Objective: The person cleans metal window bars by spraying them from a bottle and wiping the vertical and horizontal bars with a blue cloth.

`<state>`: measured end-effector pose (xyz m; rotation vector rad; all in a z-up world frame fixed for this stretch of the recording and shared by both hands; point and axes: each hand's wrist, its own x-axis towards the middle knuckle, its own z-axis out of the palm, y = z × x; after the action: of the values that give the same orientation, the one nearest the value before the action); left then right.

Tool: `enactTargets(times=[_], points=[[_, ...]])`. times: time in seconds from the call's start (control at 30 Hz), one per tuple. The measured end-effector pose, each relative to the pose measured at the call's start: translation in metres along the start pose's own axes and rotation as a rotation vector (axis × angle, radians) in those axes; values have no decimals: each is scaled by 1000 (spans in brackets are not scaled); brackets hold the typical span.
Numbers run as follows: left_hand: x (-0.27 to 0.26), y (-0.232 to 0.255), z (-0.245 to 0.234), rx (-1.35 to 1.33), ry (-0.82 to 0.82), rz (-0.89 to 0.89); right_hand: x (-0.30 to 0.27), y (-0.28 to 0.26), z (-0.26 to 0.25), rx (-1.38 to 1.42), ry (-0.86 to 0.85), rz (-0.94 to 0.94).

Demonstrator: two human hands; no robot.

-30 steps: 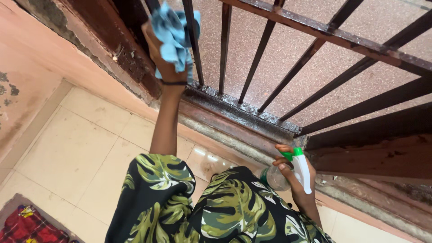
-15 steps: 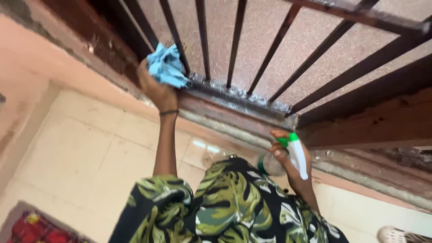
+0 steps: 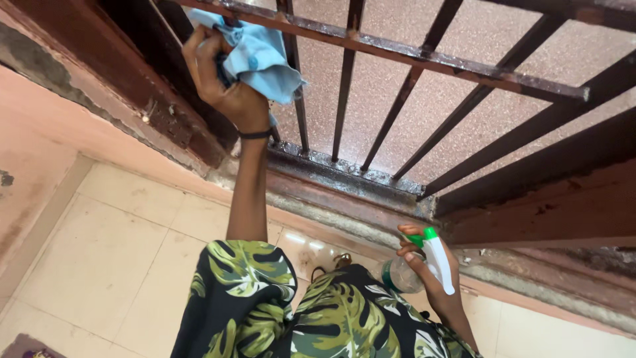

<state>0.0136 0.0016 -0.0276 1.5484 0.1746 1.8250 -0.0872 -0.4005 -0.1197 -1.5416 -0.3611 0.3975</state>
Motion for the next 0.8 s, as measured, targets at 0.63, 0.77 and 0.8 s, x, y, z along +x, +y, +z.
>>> enactTargets(times=[0.63,0.77,0.8], points=[[-49,18,-42,-264,-50,-201,-16,-6,-7,17,-29,-67],[-28,23,8,-178,-23,-5,-18,-2,-9,19,-34,-60],[-32,16,20,-151,-32,-11,-17,-1,-9,21,-37,-61]])
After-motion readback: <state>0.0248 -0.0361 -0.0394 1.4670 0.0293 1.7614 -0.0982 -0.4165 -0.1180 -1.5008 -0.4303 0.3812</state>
